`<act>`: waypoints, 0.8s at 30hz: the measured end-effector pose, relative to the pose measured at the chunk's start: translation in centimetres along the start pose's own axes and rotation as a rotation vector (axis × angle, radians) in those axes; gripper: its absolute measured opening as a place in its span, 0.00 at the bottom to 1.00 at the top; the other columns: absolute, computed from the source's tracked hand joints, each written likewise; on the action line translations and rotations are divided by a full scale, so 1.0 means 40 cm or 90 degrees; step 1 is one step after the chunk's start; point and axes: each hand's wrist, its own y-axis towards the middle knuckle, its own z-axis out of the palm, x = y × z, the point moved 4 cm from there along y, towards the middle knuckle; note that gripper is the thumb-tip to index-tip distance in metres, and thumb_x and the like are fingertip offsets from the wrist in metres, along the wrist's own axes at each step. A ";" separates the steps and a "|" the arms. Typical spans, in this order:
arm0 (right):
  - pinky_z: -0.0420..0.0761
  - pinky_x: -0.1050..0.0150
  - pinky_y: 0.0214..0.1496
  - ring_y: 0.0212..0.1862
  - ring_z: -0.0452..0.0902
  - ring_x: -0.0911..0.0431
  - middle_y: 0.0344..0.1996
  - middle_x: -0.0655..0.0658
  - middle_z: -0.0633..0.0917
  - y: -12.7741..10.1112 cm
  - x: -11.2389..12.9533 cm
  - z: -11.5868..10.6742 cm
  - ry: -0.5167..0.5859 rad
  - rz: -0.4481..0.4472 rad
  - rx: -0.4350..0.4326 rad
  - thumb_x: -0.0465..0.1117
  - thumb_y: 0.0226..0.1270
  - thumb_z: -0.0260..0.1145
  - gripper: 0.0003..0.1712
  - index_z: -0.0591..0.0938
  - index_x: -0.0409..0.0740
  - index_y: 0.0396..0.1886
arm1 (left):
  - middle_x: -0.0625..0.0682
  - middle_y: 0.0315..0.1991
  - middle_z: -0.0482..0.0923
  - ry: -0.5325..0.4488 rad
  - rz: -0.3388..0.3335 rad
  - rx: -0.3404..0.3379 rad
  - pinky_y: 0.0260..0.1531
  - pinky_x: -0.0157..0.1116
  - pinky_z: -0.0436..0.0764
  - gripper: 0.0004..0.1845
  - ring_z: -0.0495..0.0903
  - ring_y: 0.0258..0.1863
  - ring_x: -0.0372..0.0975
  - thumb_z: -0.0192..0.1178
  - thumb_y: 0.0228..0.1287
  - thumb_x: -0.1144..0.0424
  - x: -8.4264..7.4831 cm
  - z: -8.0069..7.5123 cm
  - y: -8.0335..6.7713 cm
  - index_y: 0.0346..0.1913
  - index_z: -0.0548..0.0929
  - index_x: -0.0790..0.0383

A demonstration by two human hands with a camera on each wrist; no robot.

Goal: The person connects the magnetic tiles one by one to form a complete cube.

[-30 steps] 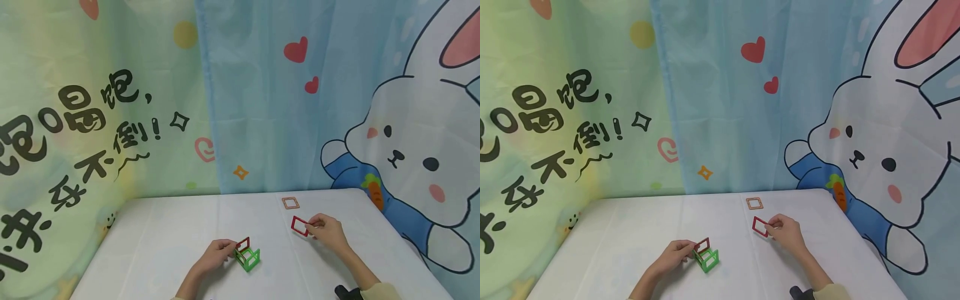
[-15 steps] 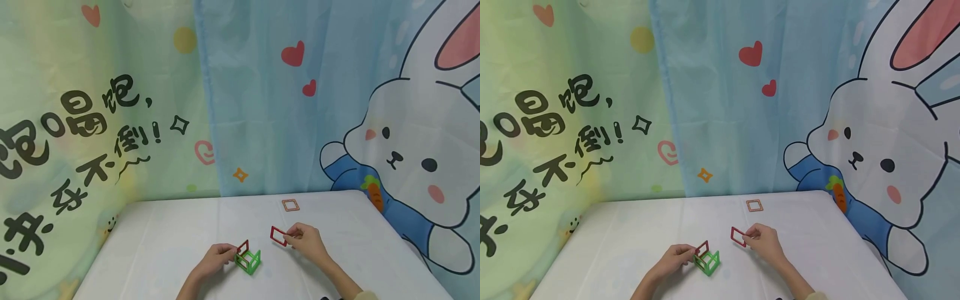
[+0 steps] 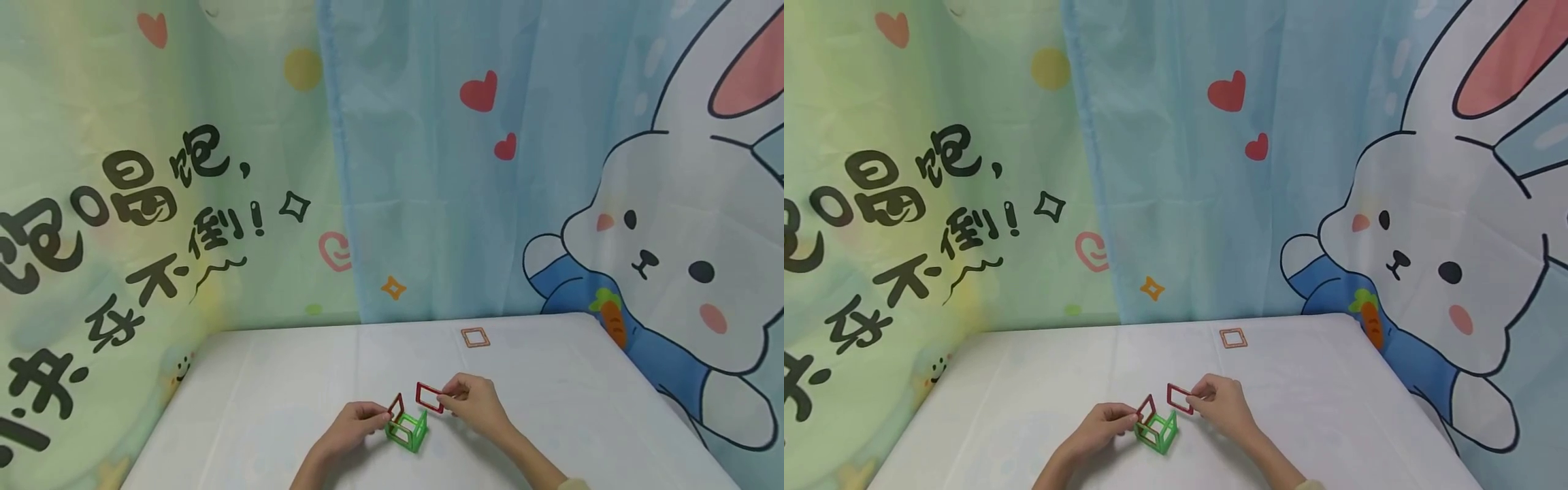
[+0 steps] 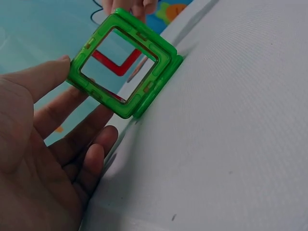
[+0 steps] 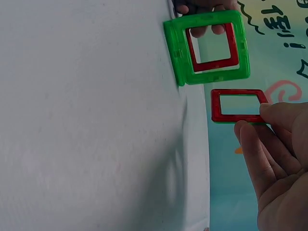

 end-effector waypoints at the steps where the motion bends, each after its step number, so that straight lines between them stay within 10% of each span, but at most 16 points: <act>1: 0.80 0.66 0.26 0.26 0.82 0.52 0.23 0.49 0.84 0.000 0.001 0.005 0.002 -0.002 0.003 0.30 0.57 0.72 0.06 0.82 0.41 0.28 | 0.50 0.36 0.84 -0.003 0.002 0.000 0.35 0.35 0.75 0.14 0.77 0.35 0.38 0.60 0.69 0.59 0.001 0.001 -0.001 0.44 0.86 0.68; 24: 0.79 0.65 0.25 0.25 0.82 0.49 0.23 0.47 0.85 -0.013 0.024 0.054 0.018 -0.031 0.030 0.33 0.59 0.72 0.04 0.83 0.40 0.28 | 0.51 0.37 0.84 -0.019 0.006 -0.011 0.36 0.36 0.74 0.15 0.76 0.35 0.38 0.60 0.69 0.59 0.007 0.003 -0.002 0.44 0.86 0.69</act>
